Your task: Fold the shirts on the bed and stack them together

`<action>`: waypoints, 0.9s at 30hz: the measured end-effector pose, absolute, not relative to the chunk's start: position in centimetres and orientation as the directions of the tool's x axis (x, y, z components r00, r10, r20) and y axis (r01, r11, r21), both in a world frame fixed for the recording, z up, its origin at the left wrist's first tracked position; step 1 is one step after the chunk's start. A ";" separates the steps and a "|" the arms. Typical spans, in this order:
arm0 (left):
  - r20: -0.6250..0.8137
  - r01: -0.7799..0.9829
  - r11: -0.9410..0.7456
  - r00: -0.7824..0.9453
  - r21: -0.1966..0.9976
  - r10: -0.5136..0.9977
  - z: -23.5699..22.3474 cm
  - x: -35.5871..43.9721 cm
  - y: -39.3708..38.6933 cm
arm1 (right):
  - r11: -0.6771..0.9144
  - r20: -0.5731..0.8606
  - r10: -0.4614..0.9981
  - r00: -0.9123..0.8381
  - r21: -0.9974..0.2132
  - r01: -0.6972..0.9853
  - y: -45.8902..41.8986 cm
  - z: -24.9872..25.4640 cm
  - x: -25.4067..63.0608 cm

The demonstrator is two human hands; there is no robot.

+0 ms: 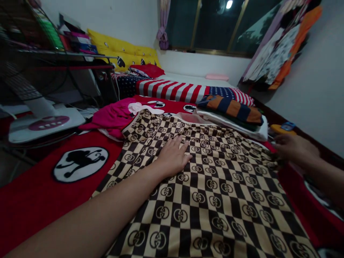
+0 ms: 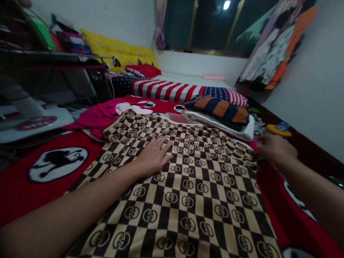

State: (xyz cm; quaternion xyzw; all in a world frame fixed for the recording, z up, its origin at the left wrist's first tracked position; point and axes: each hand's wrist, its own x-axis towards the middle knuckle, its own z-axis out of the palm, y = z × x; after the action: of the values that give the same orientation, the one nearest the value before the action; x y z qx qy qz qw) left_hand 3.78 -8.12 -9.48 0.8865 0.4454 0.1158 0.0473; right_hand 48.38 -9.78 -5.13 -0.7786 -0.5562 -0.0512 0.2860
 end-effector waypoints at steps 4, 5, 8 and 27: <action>0.170 0.774 -0.603 0.579 0.193 0.797 -9.6 3.7 -8.1 | -0.140 0.434 0.879 0.199 -0.164 0.977 -4.7 -2.8 38.7; 0.173 0.772 -0.604 0.580 0.196 0.796 -9.6 3.7 -8.1 | -0.080 0.423 0.895 0.144 -0.164 0.983 -3.5 -2.6 36.1; 0.183 0.767 -0.609 0.581 0.201 0.793 -9.7 3.7 -8.2 | -0.065 0.344 0.928 0.142 -0.224 0.972 -0.5 -2.9 30.2; 0.230 0.719 -0.616 0.572 0.321 0.787 -9.5 3.5 -8.2 | 0.122 0.478 0.853 0.208 -0.572 0.811 1.0 -7.6 26.1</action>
State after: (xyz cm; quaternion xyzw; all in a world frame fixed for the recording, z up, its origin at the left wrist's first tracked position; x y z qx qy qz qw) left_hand 3.47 -8.22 -9.47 0.8813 0.4274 0.1770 0.0963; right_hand 26.14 1.02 -7.58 -0.6620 -0.6287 0.0257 0.4074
